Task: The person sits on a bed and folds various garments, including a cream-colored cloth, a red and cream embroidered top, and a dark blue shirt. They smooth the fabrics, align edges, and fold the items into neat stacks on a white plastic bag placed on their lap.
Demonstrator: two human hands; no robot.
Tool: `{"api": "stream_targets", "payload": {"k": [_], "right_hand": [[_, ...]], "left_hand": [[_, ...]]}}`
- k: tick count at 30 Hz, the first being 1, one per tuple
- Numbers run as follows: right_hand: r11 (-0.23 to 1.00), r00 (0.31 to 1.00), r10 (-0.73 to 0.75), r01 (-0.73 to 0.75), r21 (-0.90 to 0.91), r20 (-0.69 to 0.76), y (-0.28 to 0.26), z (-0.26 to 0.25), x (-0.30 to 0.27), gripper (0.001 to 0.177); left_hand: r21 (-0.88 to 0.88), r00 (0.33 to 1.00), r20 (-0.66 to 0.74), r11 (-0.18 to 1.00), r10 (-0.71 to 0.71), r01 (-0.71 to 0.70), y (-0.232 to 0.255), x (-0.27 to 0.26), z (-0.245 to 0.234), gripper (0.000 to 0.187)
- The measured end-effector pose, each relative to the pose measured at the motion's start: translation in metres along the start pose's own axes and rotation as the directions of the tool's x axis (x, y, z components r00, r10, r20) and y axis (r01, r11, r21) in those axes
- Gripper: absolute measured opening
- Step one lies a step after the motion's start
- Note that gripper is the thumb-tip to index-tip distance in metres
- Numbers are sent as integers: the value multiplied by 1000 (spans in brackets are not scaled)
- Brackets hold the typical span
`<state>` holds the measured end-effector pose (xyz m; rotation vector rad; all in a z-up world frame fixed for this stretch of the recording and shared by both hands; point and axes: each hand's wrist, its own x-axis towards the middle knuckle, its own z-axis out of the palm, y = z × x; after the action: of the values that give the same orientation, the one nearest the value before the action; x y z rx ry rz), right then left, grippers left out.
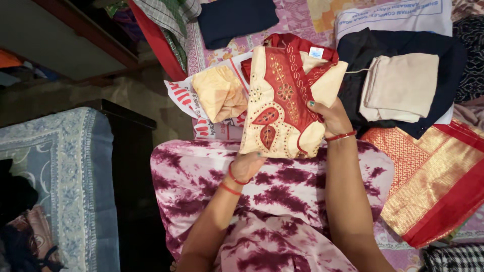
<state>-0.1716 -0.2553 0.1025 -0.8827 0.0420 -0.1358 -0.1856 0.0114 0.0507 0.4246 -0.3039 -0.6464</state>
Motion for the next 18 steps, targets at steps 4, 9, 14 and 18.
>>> {"api": "stream_targets", "payload": {"k": [4, 9, 14, 18], "right_hand": [[998, 999, 43, -44, -45, -6, 0, -5, -4, 62], [981, 994, 110, -111, -157, -18, 10, -9, -5, 58], [977, 990, 129, -137, -164, -61, 14, -12, -5, 56], [978, 991, 121, -128, -167, -52, 11, -10, -4, 56]], "left_hand": [[-115, 997, 75, 993, -18, 27, 30, -1, -9, 96], [211, 988, -137, 972, -75, 103, 50, 25, -25, 93], [400, 961, -275, 908, -14, 128, 48, 56, -24, 70], [462, 964, -262, 883, 41, 87, 48, 64, -18, 57]]}}
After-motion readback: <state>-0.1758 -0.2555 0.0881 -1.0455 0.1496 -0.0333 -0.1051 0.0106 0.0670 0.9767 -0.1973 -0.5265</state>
